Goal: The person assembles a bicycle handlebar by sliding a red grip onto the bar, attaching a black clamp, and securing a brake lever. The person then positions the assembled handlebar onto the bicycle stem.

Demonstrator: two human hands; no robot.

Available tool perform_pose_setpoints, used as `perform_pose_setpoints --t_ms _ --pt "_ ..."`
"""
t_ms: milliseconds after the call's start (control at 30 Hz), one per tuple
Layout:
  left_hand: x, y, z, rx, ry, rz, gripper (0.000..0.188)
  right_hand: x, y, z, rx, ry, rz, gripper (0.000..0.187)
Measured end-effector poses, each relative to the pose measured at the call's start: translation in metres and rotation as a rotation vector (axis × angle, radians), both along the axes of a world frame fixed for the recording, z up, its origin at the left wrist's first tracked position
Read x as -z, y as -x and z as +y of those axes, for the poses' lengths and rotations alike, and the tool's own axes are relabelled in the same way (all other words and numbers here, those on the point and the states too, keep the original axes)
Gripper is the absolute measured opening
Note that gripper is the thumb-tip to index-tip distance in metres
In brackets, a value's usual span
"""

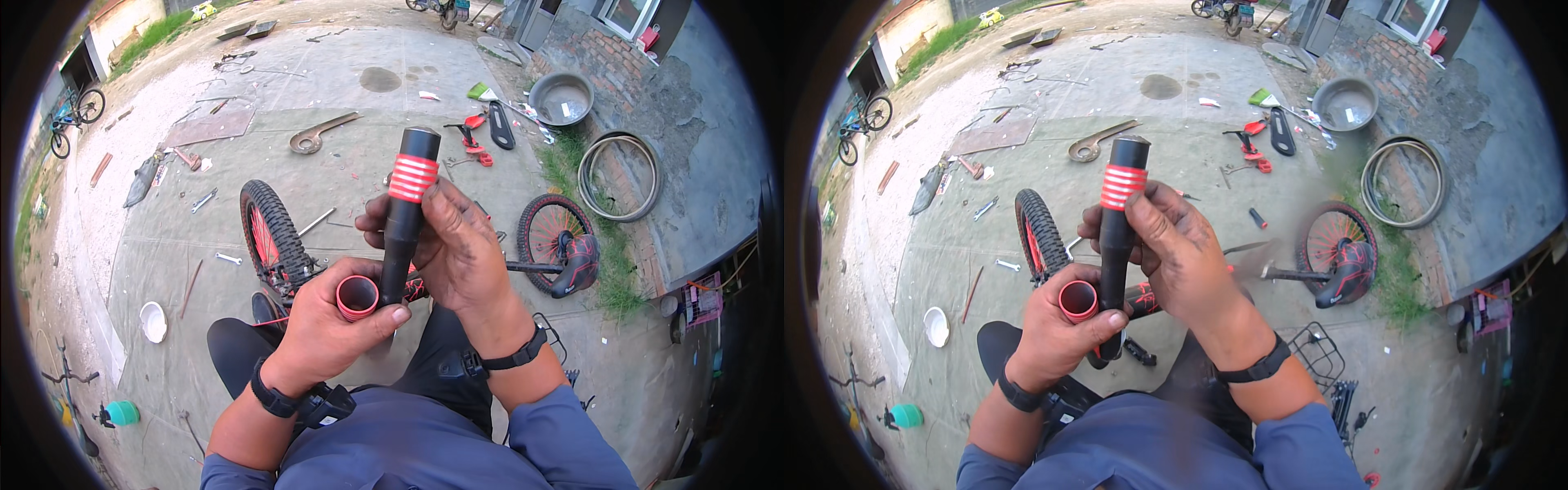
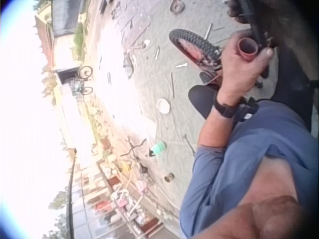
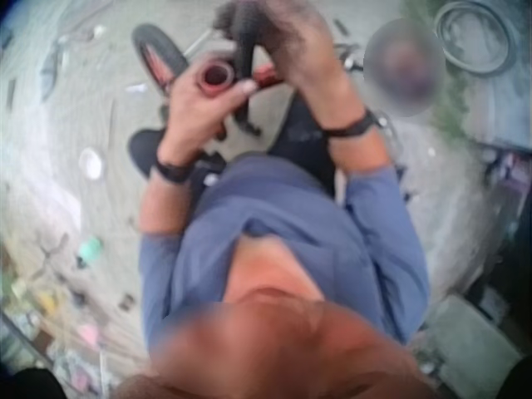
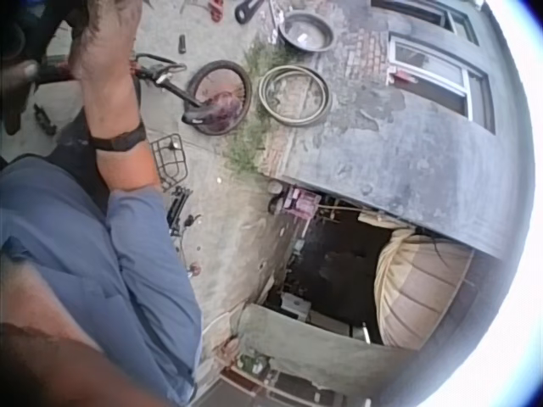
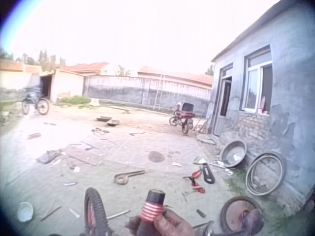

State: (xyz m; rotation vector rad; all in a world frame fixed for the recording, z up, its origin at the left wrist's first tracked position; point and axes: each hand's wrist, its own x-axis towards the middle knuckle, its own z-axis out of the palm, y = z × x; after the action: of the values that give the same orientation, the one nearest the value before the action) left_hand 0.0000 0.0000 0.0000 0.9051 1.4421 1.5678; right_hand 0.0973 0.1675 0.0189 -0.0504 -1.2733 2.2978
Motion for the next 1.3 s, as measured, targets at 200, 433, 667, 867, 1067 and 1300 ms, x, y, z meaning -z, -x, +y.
perform_pose_setpoints --t_ms 200,433,667,867,1067,1300 --pt "0.005 -0.005 -0.001 0.001 -0.005 -0.003 0.043 -0.017 0.012 0.009 0.059 0.100 0.000 0.041" --pt "0.007 -0.003 0.000 -0.004 0.019 -0.080 0.046 -0.007 0.024 0.010 0.055 0.227 -0.043 0.037" --pt "0.017 -0.007 0.003 0.053 0.001 -0.245 0.044 0.011 0.038 0.016 0.088 0.285 -0.058 0.047" --pt "0.025 -0.010 0.000 0.104 0.014 -0.374 0.043 0.020 0.043 0.034 0.173 0.271 -0.106 0.035" --pt "0.031 -0.014 -0.006 0.153 0.074 -0.515 0.052 0.043 0.046 0.071 0.306 0.381 -0.031 0.019" --pt "0.026 -0.003 -0.012 0.178 0.050 -0.515 0.055 0.078 0.007 0.076 0.008 0.227 -0.146 0.029"
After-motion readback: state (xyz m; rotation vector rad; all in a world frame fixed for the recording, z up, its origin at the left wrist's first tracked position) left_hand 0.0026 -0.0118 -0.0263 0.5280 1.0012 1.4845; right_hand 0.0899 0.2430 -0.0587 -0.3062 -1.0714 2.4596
